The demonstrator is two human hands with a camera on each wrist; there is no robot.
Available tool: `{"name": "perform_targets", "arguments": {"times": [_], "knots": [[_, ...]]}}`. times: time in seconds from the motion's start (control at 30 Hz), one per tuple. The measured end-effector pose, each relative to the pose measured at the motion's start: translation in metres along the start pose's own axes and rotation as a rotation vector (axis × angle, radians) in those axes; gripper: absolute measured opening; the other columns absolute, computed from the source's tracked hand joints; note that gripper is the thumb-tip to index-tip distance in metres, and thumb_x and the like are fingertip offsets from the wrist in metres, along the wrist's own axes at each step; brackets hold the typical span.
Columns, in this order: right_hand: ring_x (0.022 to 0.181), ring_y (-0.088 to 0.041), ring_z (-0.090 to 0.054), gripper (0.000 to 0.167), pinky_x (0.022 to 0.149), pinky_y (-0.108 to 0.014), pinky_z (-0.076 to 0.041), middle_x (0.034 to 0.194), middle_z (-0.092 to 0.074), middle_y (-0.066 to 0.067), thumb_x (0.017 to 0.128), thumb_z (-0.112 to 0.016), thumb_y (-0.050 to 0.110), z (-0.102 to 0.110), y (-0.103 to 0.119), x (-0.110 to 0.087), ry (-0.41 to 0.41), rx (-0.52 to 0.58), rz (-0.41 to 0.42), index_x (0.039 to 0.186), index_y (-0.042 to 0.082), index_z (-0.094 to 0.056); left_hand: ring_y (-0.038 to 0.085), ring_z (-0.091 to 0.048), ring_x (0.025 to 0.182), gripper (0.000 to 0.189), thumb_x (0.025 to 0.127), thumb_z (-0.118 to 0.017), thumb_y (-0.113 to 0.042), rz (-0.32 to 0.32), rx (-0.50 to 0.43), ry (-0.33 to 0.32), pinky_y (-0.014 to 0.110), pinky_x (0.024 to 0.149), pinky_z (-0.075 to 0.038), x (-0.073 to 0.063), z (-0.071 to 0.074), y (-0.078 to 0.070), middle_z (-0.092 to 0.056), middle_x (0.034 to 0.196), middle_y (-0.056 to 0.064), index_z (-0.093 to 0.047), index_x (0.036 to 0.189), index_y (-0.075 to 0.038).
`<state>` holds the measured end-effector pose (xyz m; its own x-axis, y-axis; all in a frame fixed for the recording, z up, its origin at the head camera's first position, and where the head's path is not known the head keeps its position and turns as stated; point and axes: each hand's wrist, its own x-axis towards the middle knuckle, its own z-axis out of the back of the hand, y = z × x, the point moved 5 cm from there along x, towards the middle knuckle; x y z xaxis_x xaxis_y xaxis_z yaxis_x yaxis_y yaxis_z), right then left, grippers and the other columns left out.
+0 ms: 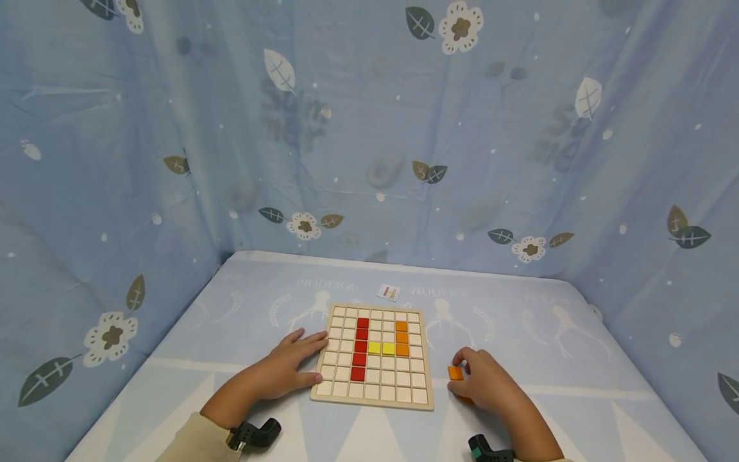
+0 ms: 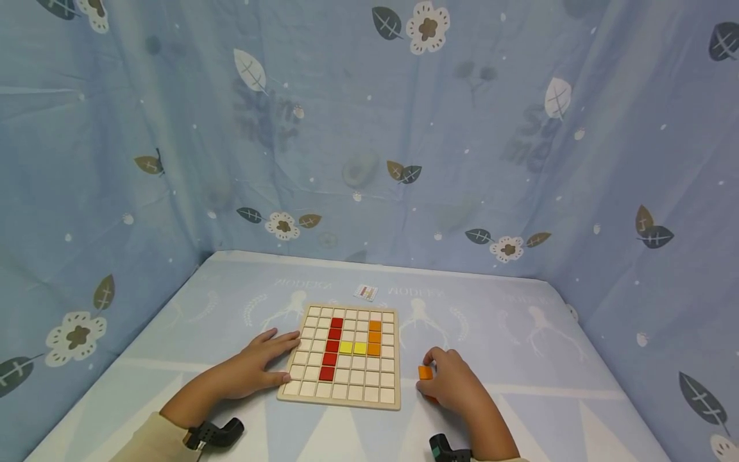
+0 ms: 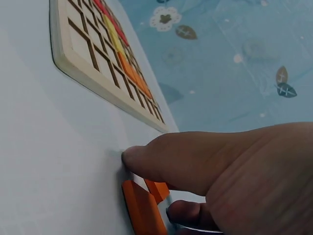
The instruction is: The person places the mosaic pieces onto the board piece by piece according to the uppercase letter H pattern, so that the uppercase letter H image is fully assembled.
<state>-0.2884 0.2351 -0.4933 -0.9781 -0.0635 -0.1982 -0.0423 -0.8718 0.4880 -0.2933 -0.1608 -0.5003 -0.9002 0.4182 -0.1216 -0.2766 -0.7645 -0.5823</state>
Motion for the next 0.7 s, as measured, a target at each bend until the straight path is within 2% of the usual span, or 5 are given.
{"name": "perform_targets", "arguments": {"times": [0.27, 0.43, 0.7], "knots": [[0.08, -0.02, -0.052, 0.029, 0.068, -0.035, -0.042, 0.089, -0.055, -0.003, 0.086, -0.087, 0.021, -0.0001, 0.0028, -0.001, -0.031, 0.044, 0.009, 0.107, 0.013, -0.068, 0.046, -0.006, 0.161, 0.079, 0.095, -0.078, -0.043, -0.006, 0.0, 0.002, 0.078, 0.119, -0.018, 0.0003, -0.0004, 0.0015, -0.03, 0.172, -0.007, -0.044, 0.162, -0.021], [0.081, -0.019, -0.053, 0.024, 0.069, -0.035, -0.043, 0.089, -0.056, -0.002, 0.087, -0.086, 0.019, -0.0007, 0.0049, -0.0014, -0.053, 0.028, 0.014, 0.103, 0.014, -0.068, 0.046, -0.006, 0.161, 0.079, 0.094, -0.077, -0.044, -0.004, -0.004, 0.008, 0.077, 0.119, -0.018, 0.0006, -0.0004, 0.0019, -0.03, 0.172, -0.007, -0.044, 0.162, -0.021], [0.081, -0.021, -0.054, 0.023, 0.07, -0.037, -0.045, 0.091, -0.058, -0.003, 0.087, -0.084, 0.02, -0.0029, 0.0058, 0.0001, -0.046, 0.018, -0.016, 0.104, 0.014, -0.069, 0.045, -0.007, 0.161, 0.08, 0.094, -0.078, -0.045, -0.007, -0.001, 0.005, 0.077, 0.119, -0.018, 0.0013, -0.0016, 0.0036, -0.031, 0.172, -0.009, -0.044, 0.162, -0.022]]}}
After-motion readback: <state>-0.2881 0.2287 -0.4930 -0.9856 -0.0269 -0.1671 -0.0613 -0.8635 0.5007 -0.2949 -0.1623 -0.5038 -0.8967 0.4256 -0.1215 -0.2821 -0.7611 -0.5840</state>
